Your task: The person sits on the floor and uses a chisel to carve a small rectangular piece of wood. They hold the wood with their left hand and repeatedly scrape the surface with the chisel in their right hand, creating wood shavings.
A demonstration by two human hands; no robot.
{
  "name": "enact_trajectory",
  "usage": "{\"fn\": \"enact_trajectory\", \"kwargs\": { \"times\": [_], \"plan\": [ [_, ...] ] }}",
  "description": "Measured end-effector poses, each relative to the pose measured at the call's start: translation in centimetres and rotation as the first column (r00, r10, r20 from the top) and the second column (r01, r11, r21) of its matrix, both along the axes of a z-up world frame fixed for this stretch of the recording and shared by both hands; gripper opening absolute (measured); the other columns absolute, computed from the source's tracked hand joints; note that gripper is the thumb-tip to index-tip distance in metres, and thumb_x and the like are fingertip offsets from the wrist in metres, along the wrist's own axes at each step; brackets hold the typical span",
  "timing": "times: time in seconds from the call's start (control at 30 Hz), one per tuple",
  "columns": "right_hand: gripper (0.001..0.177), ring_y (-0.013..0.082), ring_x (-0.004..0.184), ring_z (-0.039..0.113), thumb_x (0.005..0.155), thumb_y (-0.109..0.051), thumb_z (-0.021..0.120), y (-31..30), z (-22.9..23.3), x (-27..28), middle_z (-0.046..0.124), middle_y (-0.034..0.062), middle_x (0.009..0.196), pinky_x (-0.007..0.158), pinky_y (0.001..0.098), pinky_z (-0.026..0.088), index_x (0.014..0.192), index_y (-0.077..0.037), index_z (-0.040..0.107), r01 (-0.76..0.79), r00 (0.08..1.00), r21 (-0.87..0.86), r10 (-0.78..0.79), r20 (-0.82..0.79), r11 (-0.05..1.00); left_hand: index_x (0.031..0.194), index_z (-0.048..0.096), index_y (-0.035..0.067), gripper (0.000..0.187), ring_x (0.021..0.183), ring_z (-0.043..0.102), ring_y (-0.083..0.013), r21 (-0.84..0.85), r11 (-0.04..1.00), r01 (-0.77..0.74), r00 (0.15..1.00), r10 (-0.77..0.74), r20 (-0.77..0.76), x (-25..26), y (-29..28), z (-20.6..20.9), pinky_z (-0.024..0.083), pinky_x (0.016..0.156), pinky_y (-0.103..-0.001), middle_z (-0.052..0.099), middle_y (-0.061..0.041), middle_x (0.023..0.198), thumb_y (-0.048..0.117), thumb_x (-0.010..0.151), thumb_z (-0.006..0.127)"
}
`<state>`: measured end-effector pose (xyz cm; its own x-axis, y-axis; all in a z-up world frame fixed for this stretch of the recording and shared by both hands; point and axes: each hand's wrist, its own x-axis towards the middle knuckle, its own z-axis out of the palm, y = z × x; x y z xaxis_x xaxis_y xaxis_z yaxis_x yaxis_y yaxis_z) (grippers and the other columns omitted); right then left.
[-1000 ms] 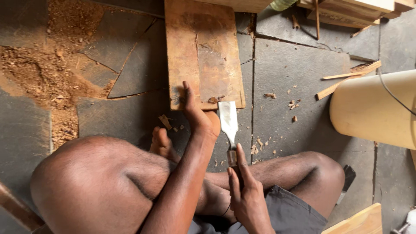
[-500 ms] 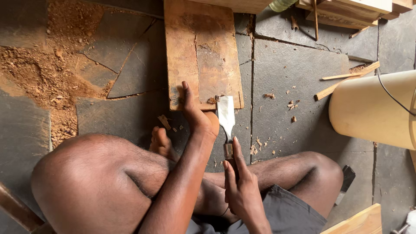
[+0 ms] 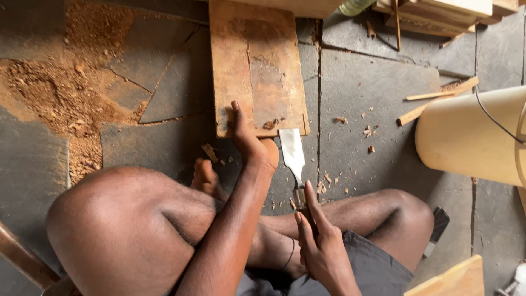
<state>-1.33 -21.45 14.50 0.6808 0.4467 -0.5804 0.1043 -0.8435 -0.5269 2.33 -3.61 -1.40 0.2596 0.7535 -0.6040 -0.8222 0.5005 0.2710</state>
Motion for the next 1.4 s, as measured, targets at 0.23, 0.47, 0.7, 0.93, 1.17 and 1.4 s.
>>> {"fn": "enact_trajectory", "kwargs": {
  "times": [0.23, 0.47, 0.7, 0.93, 1.17, 1.4],
  "plan": [
    [0.073, 0.0123, 0.042, 0.051, 0.099, -0.024, 0.060, 0.8, 1.2, -0.1, 0.058, 0.0117, 0.051, 0.046, 0.0331, 0.049, 0.166, -0.032, 0.032, -0.008, 1.000, -0.094, 0.008, -0.003, 0.996, 0.161, 0.023, 0.010, 0.085, 0.147, 0.040, -0.0292, -0.032, 0.999, 0.019, 0.999, -0.020, -0.029, 0.1, 0.2, 0.4, 0.035, 0.120, -0.047, 0.035, -0.013, 0.164, 0.049, 0.095, 0.059],
    [0.068, 0.0139, 0.053, 0.065, 0.096, -0.018, 0.059, 0.6, 0.4, -0.2, 0.078, 0.0178, 0.090, 0.058, 0.0349, 0.058, 0.160, -0.022, 0.036, -0.118, 0.987, 0.036, 0.114, 0.114, 0.992, 0.164, 0.017, 0.014, 0.089, 0.151, 0.033, -0.0275, -0.049, 0.998, 0.037, 0.998, -0.040, -0.057, -0.1, 0.3, 0.7, 0.029, 0.122, -0.048, 0.027, -0.008, 0.167, 0.051, 0.095, 0.059],
    [0.067, 0.0345, 0.080, 0.073, 0.103, -0.018, 0.058, 0.6, -1.6, 0.2, 0.077, 0.0247, 0.112, 0.074, 0.0414, 0.059, 0.166, -0.019, 0.036, -0.126, 0.984, 0.048, 0.119, 0.131, 0.991, 0.163, 0.020, 0.012, 0.084, 0.149, 0.037, -0.0316, -0.031, 0.999, 0.026, 0.999, -0.027, -0.020, -0.3, 0.2, 0.7, 0.033, 0.120, -0.050, 0.030, -0.014, 0.167, 0.049, 0.096, 0.056],
    [0.061, 0.0296, 0.101, 0.075, 0.101, -0.015, 0.057, 1.3, -0.4, 0.9, 0.072, 0.0298, 0.115, 0.080, 0.0400, 0.058, 0.159, -0.011, 0.037, -0.294, 0.935, 0.220, 0.231, 0.270, 0.930, 0.164, 0.018, 0.013, 0.085, 0.152, 0.033, -0.0283, -0.047, 0.998, 0.046, 0.994, -0.051, -0.099, -0.1, 0.3, 0.5, 0.029, 0.122, -0.048, 0.024, -0.009, 0.169, 0.048, 0.096, 0.056],
    [0.071, 0.0227, 0.076, 0.075, 0.096, -0.016, 0.060, 0.5, 0.2, 0.1, 0.077, 0.0228, 0.093, 0.072, 0.0356, 0.058, 0.162, -0.023, 0.036, -0.101, 0.989, 0.018, 0.098, 0.111, 0.995, 0.165, 0.017, 0.012, 0.085, 0.154, 0.030, -0.0247, -0.038, 0.999, 0.038, 0.991, -0.042, -0.129, 0.0, 0.2, 0.4, 0.027, 0.124, -0.046, 0.022, -0.007, 0.170, 0.049, 0.098, 0.057],
    [0.066, 0.0260, 0.087, 0.077, 0.096, -0.015, 0.059, 0.1, -1.0, 0.4, 0.076, 0.0235, 0.105, 0.075, 0.0361, 0.059, 0.158, -0.021, 0.037, -0.115, 0.986, 0.033, 0.109, 0.129, 0.993, 0.162, 0.024, 0.010, 0.085, 0.148, 0.039, -0.0334, -0.018, 1.000, 0.016, 1.000, -0.016, 0.027, -0.2, 0.4, 1.0, 0.035, 0.119, -0.051, 0.035, -0.016, 0.164, 0.048, 0.095, 0.059]
  ]
}}
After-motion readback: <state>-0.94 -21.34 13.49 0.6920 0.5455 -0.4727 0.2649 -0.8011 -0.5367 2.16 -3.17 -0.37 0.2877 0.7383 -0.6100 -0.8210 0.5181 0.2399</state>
